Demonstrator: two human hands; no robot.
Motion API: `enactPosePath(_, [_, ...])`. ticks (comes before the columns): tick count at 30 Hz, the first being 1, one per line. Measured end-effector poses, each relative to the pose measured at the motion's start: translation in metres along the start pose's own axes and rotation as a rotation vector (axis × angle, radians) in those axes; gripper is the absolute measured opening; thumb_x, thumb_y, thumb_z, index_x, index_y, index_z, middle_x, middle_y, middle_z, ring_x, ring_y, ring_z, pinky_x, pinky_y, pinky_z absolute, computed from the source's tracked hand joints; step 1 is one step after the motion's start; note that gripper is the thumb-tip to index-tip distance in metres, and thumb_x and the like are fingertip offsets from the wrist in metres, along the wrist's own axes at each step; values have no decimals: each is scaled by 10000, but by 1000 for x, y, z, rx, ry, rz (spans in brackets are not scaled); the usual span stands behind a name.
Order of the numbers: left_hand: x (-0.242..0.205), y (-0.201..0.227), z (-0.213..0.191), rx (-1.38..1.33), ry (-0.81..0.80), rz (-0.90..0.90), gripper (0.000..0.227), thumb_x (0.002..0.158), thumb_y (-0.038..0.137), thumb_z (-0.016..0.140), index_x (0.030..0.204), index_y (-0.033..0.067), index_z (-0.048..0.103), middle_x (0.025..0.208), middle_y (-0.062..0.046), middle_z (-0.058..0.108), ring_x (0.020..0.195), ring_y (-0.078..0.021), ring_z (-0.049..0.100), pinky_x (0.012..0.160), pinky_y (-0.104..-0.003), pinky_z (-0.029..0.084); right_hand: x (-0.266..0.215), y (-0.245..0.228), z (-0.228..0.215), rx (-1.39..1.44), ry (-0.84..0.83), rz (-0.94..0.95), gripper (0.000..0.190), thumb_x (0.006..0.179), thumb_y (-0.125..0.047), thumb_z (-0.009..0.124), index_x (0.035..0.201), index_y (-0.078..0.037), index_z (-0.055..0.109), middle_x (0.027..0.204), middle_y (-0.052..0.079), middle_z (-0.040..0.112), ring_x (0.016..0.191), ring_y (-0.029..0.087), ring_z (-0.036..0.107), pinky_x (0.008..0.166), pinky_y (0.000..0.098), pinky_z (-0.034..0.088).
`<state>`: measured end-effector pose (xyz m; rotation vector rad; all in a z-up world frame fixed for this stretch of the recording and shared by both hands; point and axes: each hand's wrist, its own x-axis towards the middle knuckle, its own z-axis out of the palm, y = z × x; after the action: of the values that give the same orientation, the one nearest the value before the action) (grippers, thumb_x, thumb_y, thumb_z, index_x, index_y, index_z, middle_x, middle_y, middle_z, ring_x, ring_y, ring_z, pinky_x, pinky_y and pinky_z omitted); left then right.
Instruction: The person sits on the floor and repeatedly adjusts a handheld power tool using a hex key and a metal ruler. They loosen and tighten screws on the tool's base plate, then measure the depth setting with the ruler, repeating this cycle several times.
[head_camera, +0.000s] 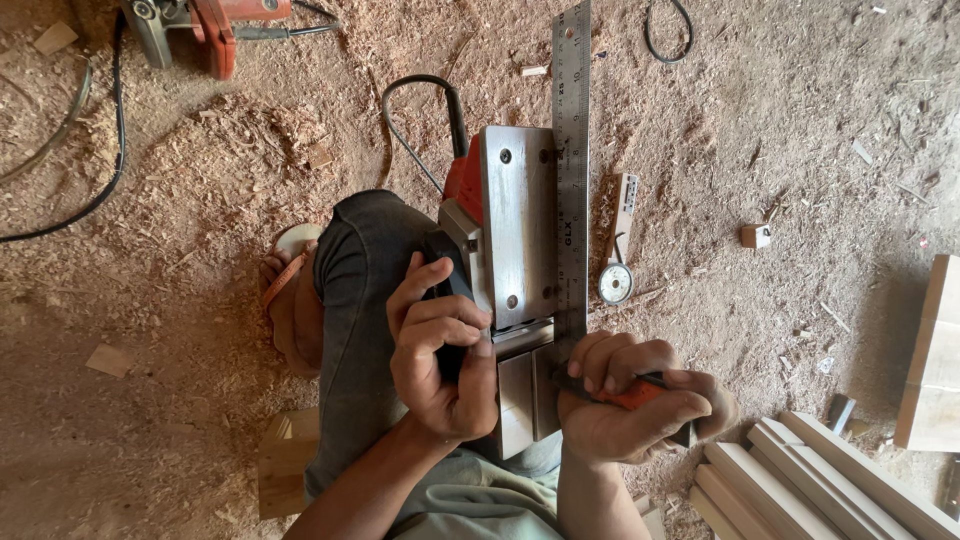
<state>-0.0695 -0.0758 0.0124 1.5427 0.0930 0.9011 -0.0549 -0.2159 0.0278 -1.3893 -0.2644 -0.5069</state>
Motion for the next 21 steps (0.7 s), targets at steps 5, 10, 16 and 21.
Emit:
enactPosePath(5, [0,1,0,-38,6,11,107,964,73,541,1050,111,489,995,-80,653,1414,-259,470,1340,-563,247,4,1,0,39,-22,-7,242,1183,-467,349,1177,-227,379,659,63,417,444,146,402,409,325,458])
enactPosePath(10, [0,2,1,-7,16,30,114,985,70,576,1061,107,499,996,-85,674,1400,-268,493,1327,-557,276,6,-9,6,-13,-22,-97,271,1175,-471,304,1199,-219,403,626,33,403,407,115,378,380,307,436])
enactPosePath(16, [-1,2,0,-4,25,18,151,978,41,596,1067,113,498,1000,-80,683,1380,-280,520,1318,-548,291,-11,-27,21,27,-70,-14,317,1164,-515,268,1194,-229,401,685,55,416,435,151,387,402,332,452])
enactPosePath(21, [-1,2,-1,-16,24,21,189,979,9,614,1076,119,495,1030,-80,691,1400,-281,515,1324,-550,286,-17,-28,29,89,-76,25,330,1178,-518,273,1184,-215,404,695,66,422,458,157,387,436,339,447])
